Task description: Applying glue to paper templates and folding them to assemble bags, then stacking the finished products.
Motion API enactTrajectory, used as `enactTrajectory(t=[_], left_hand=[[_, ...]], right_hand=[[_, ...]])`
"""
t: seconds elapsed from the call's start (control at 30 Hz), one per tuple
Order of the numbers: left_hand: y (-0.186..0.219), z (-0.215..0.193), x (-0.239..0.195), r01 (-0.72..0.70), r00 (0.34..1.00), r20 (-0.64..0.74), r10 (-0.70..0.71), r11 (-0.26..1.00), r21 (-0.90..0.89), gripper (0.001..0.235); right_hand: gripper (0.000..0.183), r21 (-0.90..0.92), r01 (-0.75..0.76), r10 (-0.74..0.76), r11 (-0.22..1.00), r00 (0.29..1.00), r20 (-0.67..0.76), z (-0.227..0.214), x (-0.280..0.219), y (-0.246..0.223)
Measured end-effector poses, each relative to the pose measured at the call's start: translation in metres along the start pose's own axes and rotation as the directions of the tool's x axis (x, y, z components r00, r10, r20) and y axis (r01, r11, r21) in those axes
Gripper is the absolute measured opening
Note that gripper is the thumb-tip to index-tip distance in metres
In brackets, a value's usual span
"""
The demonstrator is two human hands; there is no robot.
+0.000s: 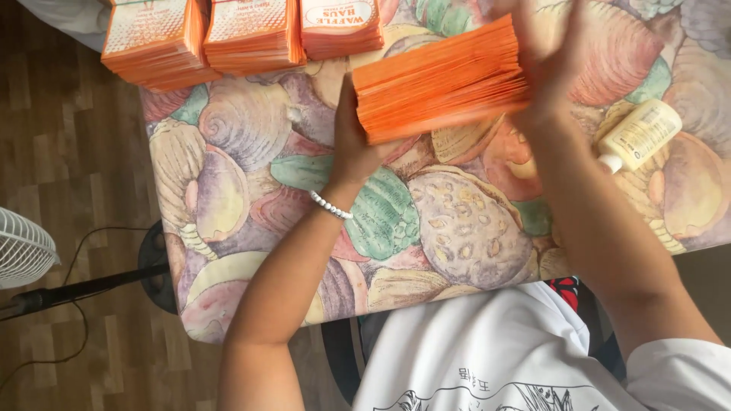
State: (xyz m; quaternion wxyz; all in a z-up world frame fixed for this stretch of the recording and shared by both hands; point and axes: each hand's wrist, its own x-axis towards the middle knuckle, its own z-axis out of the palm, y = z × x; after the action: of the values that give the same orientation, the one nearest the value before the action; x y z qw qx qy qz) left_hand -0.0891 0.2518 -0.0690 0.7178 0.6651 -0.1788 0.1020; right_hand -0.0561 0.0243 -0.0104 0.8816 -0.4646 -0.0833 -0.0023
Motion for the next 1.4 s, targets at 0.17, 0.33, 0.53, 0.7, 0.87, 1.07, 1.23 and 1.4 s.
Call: enactTrajectory(t=[0.17,0.33,0.53,0.7,0.87,1.07,1.23,1.4], left_hand=[[-0.002,0.007,0.001,0.030,0.997,-0.067,-0.027,0.998,0.047,0.049],[-0.004,0.012,0.004,0.063,0.987,-0.151,-0.052,0.996,0.068,0.038],[0.006,0.016,0.006,0.094,0.975,-0.204,-0.086,0.995,0.029,0.032],[0.008,0.013,0.006,0.174,0.953,-0.249,-0.173,0.985,-0.016,0.032],[0.007,0.008,0.006,0.200,0.946,-0.252,-0.203,0.979,-0.038,0.040],[0.006,-0.013,0.013,-0.129,0.974,0.183,0.135,0.991,-0.046,0.063],[0.016,-0.004,0.013,-0.039,0.999,0.036,0.036,0.994,0.097,0.026],[-0.001,-0.001,0.013,0.069,0.994,-0.083,-0.070,0.998,-0.015,0.021]], right_hand=[[0.102,-0.016,-0.120,0.122,0.993,0.981,0.148,-0.011,-0.005,0.011],[0.090,-0.110,-0.148,0.149,0.983,0.989,0.009,0.000,-0.008,0.009],[0.098,-0.542,0.529,-0.070,0.653,0.755,0.652,-0.019,-0.005,-0.019],[0.062,-0.766,0.632,0.091,0.119,0.761,0.642,-0.004,-0.031,-0.039],[0.037,-0.792,0.554,0.029,0.257,0.815,0.579,-0.023,-0.027,-0.023],[0.025,-0.802,0.534,-0.002,0.267,0.833,0.553,-0.028,-0.026,-0.017],[0.025,-0.776,0.547,-0.020,0.313,0.821,0.571,-0.033,-0.023,-0.018],[0.073,-0.728,0.449,0.017,0.518,0.845,0.534,-0.029,-0.018,-0.015]])
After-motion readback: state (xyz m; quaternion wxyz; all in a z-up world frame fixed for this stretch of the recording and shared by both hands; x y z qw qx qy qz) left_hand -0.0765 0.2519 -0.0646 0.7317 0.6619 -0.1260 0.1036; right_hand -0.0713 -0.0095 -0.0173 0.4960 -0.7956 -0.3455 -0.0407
